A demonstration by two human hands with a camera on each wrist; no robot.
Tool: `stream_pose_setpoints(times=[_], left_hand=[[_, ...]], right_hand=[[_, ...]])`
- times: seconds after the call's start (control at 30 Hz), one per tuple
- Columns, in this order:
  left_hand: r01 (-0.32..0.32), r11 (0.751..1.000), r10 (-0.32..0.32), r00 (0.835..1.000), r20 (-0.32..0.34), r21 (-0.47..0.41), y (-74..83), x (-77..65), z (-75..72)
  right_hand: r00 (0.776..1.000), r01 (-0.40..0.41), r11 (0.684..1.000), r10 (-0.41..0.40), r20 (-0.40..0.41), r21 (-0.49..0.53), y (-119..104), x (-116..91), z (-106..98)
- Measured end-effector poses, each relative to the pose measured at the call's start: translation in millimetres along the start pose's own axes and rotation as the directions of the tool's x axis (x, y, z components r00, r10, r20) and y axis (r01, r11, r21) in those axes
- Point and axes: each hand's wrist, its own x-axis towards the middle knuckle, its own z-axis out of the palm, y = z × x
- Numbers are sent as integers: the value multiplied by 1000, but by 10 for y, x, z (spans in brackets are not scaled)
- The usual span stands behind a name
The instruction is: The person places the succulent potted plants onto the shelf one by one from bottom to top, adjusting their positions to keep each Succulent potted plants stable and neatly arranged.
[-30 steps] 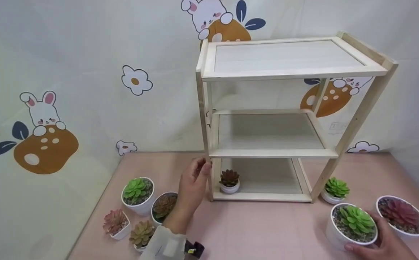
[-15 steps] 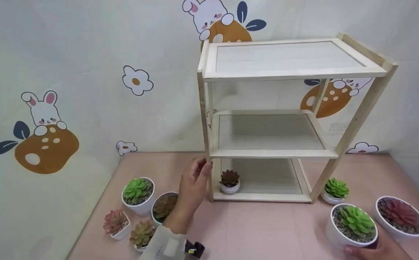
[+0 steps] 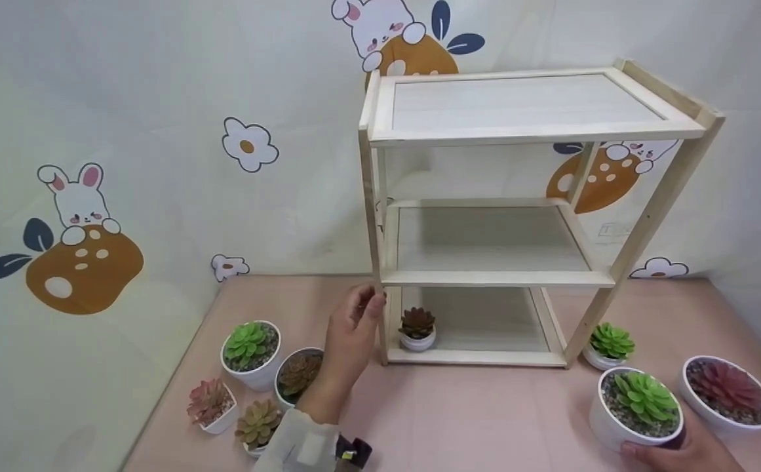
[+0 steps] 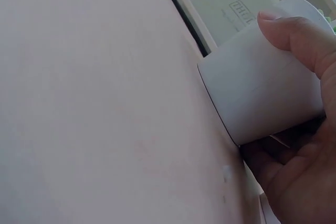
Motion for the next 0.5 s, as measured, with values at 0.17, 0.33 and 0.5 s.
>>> stream_pose_setpoints(times=[0.17,0.33,0.5], left_hand=[[3,1000,-3,1000,3,4,7,-5,0],[15,1000,-15,1000,4,26,14,-8,0],[20,999,-20,1000,1,31,10,-5,-2]], right_hand=[[995,78,997,-78,-60,-5,5,-16,44],[990,113,994,-112,-80,2,10,-18,77],[994,94,995,-95,-61,-14,-16,-15,78]])
